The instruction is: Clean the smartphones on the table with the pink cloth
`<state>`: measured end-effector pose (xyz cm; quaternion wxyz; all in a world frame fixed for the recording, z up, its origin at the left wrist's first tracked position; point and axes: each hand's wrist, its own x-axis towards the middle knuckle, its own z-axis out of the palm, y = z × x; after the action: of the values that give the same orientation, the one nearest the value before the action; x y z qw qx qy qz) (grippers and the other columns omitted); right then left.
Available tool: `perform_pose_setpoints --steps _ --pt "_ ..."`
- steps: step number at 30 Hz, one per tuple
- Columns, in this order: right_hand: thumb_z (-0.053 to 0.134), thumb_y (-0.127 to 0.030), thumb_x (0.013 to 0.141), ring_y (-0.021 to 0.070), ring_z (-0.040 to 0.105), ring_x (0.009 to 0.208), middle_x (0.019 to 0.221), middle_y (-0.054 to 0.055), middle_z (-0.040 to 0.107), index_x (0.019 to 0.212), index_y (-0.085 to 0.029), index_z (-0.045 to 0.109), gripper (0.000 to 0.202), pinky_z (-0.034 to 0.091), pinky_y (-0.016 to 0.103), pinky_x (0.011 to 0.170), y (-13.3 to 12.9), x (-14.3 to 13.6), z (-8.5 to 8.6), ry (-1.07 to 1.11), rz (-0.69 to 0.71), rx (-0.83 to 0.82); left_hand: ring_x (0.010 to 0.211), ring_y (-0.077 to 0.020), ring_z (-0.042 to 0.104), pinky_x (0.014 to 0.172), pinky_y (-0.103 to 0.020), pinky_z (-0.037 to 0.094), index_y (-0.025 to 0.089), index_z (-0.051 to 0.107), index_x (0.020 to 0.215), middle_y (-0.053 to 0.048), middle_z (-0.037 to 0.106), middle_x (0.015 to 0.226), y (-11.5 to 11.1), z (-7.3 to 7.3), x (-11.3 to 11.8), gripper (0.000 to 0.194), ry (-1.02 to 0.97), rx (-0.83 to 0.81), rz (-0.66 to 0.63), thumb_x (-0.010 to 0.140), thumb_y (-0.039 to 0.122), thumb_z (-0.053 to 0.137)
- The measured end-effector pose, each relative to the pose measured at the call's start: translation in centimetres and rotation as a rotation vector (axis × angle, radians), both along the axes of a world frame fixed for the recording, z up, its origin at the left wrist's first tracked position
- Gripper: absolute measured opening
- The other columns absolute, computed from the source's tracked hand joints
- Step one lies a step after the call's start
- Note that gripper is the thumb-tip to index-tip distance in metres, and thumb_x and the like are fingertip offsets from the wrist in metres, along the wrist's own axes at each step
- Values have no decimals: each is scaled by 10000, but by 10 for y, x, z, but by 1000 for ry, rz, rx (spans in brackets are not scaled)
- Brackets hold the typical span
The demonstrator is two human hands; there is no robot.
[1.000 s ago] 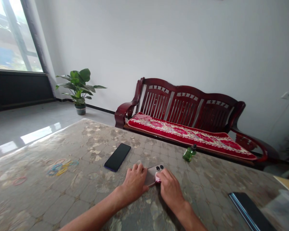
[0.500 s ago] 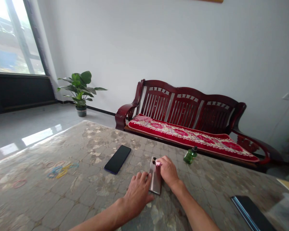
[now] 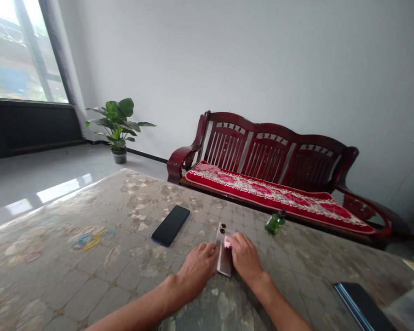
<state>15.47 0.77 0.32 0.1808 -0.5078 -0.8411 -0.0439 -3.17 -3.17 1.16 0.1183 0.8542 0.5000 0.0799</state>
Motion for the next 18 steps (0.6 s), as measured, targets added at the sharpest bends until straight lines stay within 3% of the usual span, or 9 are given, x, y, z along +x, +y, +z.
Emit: perform_pose_setpoints --steps 6,14,18 --pt "473 -120 928 184 561 905 931 46 622 919 -224 663 217 387 261 814 38 -7 3 -54 -118 -3 1099 -282 540 958 -390 472 166 572 1216 -118 587 1260 2 -7 3 327 61 34 -22 898 241 588" --pt "450 -39 892 196 531 899 910 41 611 918 -227 664 286 371 278 809 2 -6 5 -97 -7 1 1060 -280 547 918 -380 473 158 583 1204 -120 607 1209 4 -10 5 315 87 65 -54 896 221 607" --pt "452 -46 896 198 529 914 930 40 618 944 -227 668 286 370 280 822 9 -5 7 -110 -20 1 1053 -278 542 911 -382 466 148 598 1173 -123 613 1177 4 -15 5 276 104 120 -98 902 199 598"
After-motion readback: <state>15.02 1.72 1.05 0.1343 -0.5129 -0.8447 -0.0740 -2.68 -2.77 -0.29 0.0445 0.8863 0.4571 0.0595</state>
